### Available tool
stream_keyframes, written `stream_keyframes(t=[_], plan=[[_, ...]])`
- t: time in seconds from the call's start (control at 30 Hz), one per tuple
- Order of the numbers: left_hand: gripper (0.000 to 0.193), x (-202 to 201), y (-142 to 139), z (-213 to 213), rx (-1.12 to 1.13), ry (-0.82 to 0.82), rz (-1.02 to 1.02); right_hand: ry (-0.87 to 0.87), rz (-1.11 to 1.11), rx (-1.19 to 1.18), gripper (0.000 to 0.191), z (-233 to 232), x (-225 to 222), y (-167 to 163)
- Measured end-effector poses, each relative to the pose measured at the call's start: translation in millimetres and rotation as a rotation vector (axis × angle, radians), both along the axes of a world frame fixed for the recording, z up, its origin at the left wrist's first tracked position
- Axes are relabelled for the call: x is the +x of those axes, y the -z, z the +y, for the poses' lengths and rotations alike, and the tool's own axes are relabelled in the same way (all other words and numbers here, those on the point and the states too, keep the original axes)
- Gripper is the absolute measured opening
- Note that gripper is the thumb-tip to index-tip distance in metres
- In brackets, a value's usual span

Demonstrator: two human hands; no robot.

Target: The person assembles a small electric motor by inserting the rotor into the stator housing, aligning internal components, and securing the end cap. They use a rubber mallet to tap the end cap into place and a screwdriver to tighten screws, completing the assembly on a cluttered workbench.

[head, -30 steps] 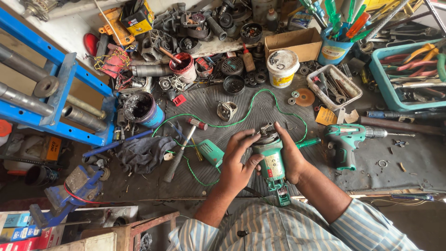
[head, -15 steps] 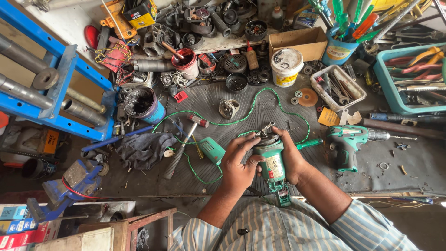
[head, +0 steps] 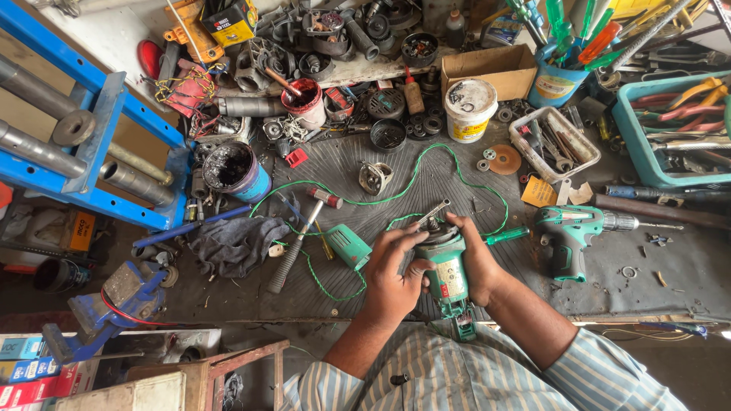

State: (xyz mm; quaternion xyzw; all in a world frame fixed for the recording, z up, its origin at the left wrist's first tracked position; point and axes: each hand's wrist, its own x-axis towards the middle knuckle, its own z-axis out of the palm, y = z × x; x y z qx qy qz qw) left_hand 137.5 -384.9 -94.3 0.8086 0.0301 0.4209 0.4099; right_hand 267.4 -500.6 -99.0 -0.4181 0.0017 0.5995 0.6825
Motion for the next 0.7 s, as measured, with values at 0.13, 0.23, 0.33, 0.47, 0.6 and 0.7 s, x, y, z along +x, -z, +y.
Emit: stream_keyframes(t=[0.13,0.23,0.33,0.47,0.6,0.7], plan=[[0.047,-4,-11,11,0.041,0.085,0.021,0.045,0.013,0.030,0.073,-2,-2,-5],[0.051,-5,-18,19,0.065,0.173,0.068,0.049,0.016,0.044,0.077,-3,-2,-5],[0.054,-3,-23,25,0.159,0.201,0.061,0.044,-0.017,0.081,0.075,-3,-1,-4],[0.051,-3,-23,27,0.118,0.301,0.132,0.028,-0.010,0.074,0.072,-4,1,0],[0.050,-3,-22,26,0.024,0.302,0.173,0.045,0.061,0.048,0.073,-3,2,2],[0.052,-1,-21,26,0.055,0.262,0.077,0.038,0.096,0.065,0.073,-3,1,3]])
